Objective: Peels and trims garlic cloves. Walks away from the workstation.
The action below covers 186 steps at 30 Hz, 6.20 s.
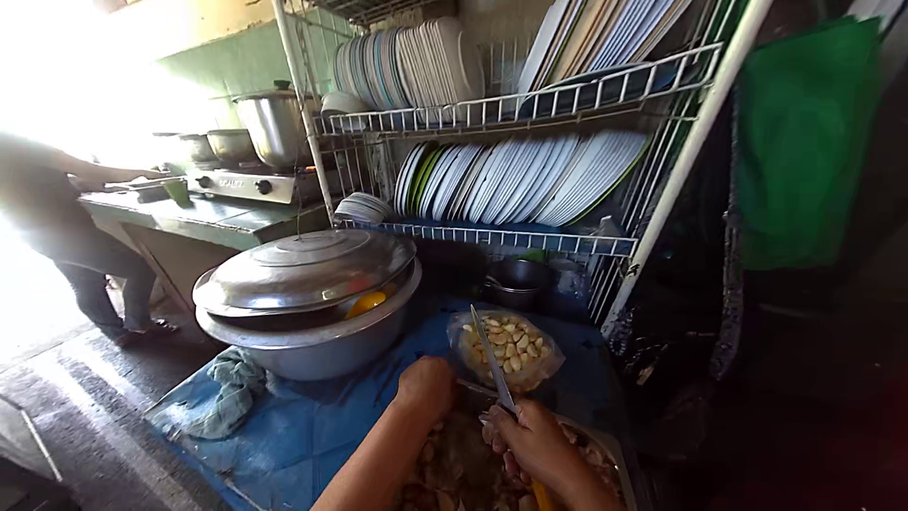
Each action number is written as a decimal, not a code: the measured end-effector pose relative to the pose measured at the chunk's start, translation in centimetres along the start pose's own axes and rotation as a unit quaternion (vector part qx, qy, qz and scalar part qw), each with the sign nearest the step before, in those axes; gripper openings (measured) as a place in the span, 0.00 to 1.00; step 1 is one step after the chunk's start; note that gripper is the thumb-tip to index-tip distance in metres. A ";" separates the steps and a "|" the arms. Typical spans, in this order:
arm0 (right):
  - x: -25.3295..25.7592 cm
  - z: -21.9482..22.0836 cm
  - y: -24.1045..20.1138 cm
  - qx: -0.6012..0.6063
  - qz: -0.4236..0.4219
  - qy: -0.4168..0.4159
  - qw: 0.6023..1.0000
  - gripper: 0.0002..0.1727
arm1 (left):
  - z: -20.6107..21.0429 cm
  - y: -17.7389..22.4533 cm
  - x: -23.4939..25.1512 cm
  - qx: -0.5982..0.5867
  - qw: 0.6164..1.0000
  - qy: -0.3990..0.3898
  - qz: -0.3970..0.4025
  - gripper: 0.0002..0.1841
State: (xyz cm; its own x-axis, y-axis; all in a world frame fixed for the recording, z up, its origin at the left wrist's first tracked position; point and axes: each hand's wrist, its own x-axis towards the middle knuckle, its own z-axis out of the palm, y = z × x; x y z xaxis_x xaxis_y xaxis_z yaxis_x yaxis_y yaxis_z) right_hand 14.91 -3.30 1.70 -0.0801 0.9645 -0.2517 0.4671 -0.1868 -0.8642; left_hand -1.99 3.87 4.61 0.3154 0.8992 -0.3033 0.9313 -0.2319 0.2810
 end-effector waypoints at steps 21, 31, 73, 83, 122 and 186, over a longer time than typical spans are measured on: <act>0.4 0.7 0.5 -0.148 0.009 0.045 0.988 0.21 | 3.3 -0.5 -0.5 0.022 0.995 -0.058 0.079 0.15; 0.6 0.9 0.7 -0.087 -0.027 0.082 0.992 0.18 | 4.2 0.7 -0.6 0.082 0.992 -0.081 0.055 0.13; 0.7 2.1 0.7 -0.103 -0.065 0.056 0.991 0.18 | 2.8 -1.3 -0.7 -0.534 0.839 -0.011 0.103 0.08; 0.7 2.4 0.8 -0.098 -0.077 0.076 0.989 0.19 | 3.1 -1.0 -0.4 -0.525 0.847 0.004 0.085 0.07; 0.9 2.4 0.3 -0.116 -0.029 0.060 0.991 0.18 | 3.6 -0.5 -0.2 -0.487 0.871 0.022 0.053 0.08; 0.4 1.4 0.3 0.046 -0.051 0.053 0.996 0.20 | 3.5 -1.6 0.3 -0.588 0.799 -0.015 0.127 0.08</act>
State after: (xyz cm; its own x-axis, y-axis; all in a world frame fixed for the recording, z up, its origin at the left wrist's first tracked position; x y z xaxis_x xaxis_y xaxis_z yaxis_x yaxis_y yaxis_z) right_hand 13.80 -3.23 0.76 -0.0274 0.9928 -0.1166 0.3778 -0.0977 -0.9207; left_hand -2.72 3.22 0.87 0.4863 0.8658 -0.1174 0.0265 0.1197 0.9925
